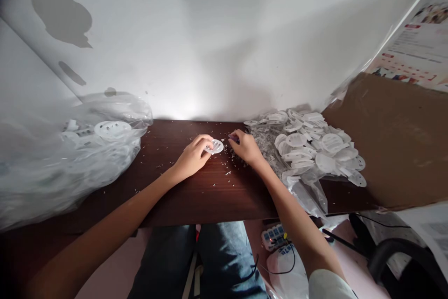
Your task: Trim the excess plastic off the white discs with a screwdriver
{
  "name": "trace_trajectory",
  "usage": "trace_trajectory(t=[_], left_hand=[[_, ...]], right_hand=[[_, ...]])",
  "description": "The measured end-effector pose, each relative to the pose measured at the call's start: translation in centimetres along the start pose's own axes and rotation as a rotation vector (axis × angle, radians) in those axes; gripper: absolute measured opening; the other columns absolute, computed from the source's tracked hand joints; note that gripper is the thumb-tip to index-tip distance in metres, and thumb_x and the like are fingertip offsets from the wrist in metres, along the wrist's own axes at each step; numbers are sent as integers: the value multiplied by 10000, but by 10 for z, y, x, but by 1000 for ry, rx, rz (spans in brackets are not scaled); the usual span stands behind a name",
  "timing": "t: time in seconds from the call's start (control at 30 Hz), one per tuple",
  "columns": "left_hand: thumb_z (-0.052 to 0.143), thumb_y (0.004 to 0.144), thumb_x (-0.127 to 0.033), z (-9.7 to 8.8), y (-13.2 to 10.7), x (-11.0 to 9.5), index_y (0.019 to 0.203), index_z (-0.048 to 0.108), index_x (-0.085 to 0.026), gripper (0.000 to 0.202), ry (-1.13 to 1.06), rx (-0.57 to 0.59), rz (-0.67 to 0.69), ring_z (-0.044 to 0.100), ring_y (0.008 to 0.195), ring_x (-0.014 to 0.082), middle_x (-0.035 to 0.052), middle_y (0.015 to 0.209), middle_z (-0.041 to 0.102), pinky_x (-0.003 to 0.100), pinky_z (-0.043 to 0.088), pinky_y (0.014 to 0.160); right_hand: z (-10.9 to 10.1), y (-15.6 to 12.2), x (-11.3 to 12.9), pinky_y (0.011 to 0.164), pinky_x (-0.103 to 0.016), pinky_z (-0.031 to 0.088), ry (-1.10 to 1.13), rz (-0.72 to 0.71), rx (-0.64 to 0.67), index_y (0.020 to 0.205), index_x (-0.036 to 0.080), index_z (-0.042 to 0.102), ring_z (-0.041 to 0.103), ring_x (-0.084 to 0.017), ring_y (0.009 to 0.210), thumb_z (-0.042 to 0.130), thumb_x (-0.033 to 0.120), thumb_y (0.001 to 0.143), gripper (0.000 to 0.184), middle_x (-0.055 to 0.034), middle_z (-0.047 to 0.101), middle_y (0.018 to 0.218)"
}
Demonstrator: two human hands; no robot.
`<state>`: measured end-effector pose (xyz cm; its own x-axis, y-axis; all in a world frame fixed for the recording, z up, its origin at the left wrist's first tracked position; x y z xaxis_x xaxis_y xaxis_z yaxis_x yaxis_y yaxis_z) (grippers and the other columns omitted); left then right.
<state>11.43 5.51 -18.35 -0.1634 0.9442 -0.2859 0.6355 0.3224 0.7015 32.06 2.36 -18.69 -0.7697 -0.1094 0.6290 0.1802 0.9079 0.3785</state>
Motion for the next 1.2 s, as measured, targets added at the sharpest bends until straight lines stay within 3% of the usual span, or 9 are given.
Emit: trace_trajectory(t=[0.1,0.2,0.3,0.4,0.87,1.2], left_hand=[[634,892,-1,-1,1,-6,1042,534,-227,290,12,-11,9,712,1057,217,77,1179,673,348,586,883],[644,885,-13,0,0,-11,1070,519,-231,312,18,-13,41,723,1010,211,65,1140,700,332,583,846],[651,886,-35,2,-2,-13,1084,511,-236,315,20,0,59,729,965,201,54,1112,707,314,577,815],[665,883,-67,2,-3,-11,1085,507,-239,309,39,-6,38,724,892,189,38,1059,701,291,563,755],[637,889,-59,3,-4,-12,1043,493,-243,280,30,-3,92,724,886,182,39,1044,684,288,567,745],[636,924,-76,3,-5,-11,1072,494,-235,260,47,-22,102,725,916,184,46,1062,685,293,576,759]], right_hand=[[-2,-1,3,674,-308,453,256,118,12,944,204,698,613,-187,719,647,470,942,271,-64,766,905],[3,-5,13,552,-290,373,466,209,64,932,198,692,479,-137,581,689,588,910,390,-25,694,787],[7,-10,22,508,-279,298,586,244,73,897,197,691,387,-113,537,762,633,851,444,29,543,640],[15,-12,25,495,-275,271,682,260,116,888,194,709,367,-103,530,808,638,805,462,37,512,631],[23,-17,29,536,-282,285,622,252,190,816,182,740,399,-122,598,818,675,765,502,3,548,676],[27,-16,23,626,-279,383,595,238,189,836,182,716,490,-138,681,836,635,756,475,-6,620,770]])
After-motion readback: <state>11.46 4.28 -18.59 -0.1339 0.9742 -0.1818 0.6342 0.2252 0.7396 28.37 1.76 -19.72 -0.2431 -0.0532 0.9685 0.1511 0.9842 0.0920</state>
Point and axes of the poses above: each hand's wrist, its own y-axis towards the middle knuckle, its own z-axis out of the palm, x = y × z, the point moved 7 cm from there along y, towards the middle knuckle
